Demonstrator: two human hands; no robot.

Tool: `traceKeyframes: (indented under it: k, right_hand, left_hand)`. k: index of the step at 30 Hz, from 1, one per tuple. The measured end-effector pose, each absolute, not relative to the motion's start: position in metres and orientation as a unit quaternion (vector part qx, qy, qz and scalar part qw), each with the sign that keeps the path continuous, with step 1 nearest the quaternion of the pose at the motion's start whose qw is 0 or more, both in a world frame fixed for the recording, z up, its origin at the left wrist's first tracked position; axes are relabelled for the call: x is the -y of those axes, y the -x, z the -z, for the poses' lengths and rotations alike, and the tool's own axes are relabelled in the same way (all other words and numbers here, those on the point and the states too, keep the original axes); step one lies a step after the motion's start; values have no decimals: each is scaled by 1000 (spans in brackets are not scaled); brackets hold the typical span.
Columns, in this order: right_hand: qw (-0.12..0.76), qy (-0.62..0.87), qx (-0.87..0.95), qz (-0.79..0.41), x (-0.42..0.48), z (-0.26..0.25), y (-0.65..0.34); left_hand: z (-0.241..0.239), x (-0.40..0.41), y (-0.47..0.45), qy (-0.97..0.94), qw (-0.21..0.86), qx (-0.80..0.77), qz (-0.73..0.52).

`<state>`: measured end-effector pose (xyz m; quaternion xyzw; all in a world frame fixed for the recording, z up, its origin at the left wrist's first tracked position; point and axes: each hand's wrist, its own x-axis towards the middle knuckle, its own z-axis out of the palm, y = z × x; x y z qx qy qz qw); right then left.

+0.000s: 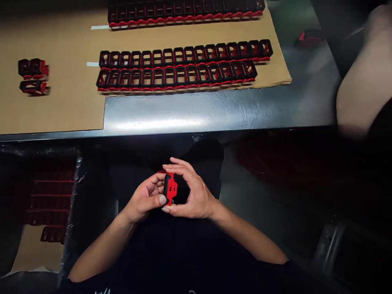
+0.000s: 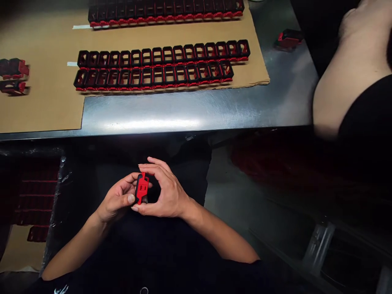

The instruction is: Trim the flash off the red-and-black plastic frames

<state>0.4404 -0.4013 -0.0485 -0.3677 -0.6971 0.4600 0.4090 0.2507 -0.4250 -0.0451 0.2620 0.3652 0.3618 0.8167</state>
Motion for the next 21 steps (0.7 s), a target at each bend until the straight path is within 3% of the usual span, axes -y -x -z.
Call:
traceKeyframes:
  k: [14,21]
  right_hand:
    - [385,383,686,-484,400,51,-441]
    - [409,413,482,-655,397,51,-446]
  left_hand:
    - [38,419,-249,-304,763,-423,-383]
    - [35,423,-243,-373,688,-489,-385]
